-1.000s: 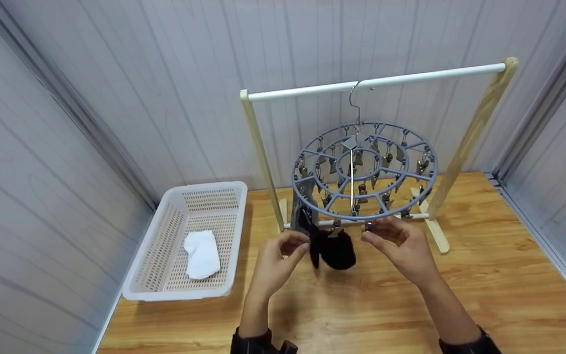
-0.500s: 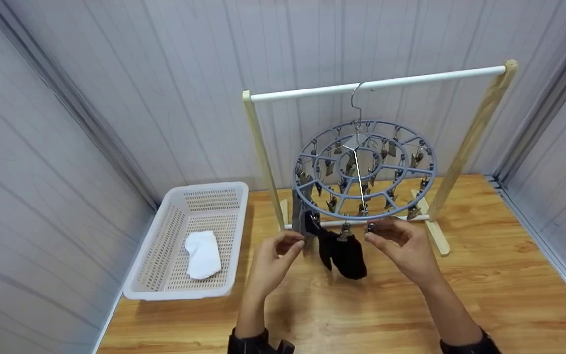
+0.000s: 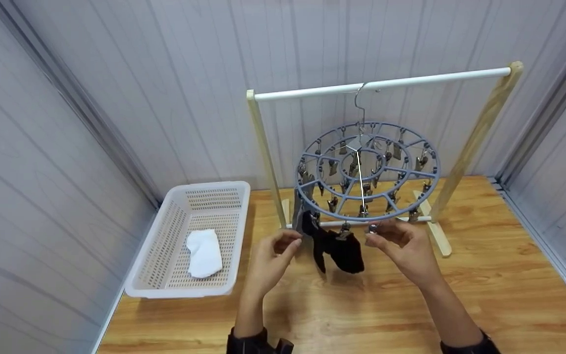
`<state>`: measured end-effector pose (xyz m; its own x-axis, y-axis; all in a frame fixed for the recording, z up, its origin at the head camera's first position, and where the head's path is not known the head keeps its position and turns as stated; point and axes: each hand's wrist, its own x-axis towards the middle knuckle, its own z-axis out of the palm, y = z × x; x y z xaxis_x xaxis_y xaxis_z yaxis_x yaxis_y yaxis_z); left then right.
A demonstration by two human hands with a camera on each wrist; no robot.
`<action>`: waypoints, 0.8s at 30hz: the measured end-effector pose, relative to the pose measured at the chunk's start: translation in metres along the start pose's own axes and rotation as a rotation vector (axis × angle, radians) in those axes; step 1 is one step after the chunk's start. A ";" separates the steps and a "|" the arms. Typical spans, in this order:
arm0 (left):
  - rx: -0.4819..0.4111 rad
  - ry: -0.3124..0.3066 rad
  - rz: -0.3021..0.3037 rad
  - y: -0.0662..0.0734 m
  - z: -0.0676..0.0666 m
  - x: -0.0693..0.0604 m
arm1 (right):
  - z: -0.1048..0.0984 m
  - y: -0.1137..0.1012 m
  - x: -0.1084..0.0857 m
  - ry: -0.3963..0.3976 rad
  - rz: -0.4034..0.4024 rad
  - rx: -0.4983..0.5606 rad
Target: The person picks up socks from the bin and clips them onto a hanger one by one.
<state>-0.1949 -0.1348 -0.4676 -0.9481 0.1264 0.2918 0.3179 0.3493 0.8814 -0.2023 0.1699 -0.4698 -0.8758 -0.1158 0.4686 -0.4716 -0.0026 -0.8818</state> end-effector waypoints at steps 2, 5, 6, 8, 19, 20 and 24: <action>-0.008 0.006 0.002 -0.001 0.000 0.000 | 0.000 0.000 0.000 0.003 0.005 0.011; -0.013 0.011 0.005 -0.002 0.000 0.000 | 0.001 0.001 0.000 0.010 0.022 0.028; -0.016 0.011 0.005 -0.002 -0.001 0.000 | 0.001 0.001 0.000 0.014 0.029 0.030; -0.020 0.008 0.003 -0.001 -0.001 -0.001 | 0.001 0.001 0.000 0.019 0.039 0.024; 0.006 0.021 0.021 -0.004 -0.004 0.001 | 0.001 -0.001 0.000 0.025 0.065 0.016; 0.007 0.021 0.025 -0.004 -0.004 0.001 | 0.001 -0.001 0.000 0.025 0.066 0.018; 0.010 0.013 0.031 -0.004 -0.003 0.000 | 0.000 -0.001 -0.001 0.024 0.081 0.009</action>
<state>-0.1962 -0.1393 -0.4700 -0.9380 0.1248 0.3235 0.3467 0.3544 0.8684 -0.2010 0.1699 -0.4690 -0.9133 -0.0917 0.3967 -0.3982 -0.0026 -0.9173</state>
